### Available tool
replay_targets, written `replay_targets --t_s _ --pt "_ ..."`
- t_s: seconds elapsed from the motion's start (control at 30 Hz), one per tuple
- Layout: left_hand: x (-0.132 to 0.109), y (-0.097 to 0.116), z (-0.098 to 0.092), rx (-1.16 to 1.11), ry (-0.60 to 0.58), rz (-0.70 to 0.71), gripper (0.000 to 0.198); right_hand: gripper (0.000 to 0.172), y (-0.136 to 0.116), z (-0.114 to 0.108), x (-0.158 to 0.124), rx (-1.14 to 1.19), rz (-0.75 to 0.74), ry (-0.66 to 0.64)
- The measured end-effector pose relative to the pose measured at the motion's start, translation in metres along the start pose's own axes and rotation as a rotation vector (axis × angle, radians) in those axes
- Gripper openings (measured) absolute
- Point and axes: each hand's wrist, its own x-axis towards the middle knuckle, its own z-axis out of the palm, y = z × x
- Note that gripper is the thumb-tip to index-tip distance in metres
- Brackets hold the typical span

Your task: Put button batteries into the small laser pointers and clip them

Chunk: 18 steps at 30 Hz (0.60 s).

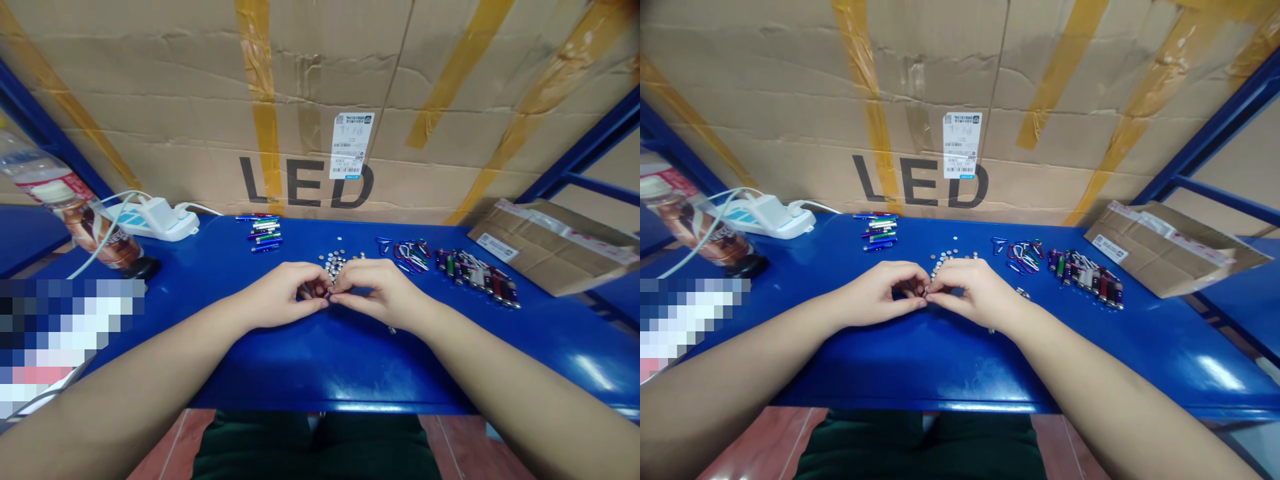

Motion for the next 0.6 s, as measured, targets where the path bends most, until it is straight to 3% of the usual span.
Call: replay_targets --t_s 0.23,0.4,0.47,0.6 --pt "0.0 -0.001 -0.001 -0.003 -0.001 -0.012 0.015 0.004 -0.003 -0.002 0.0 0.007 0.009 -0.01" --pt "-0.001 0.0 -0.002 0.023 -0.005 -0.03 0.013 0.009 -0.002 -0.031 -0.006 -0.071 0.149 -0.012" --pt "-0.001 0.001 -0.003 0.044 -0.005 -0.046 0.017 0.013 0.001 -0.049 -0.013 -0.112 0.245 -0.101" --pt "-0.001 0.002 -0.004 0.052 0.003 -0.037 0.027 0.011 0.008 -0.073 -0.03 -0.029 0.436 -0.407"
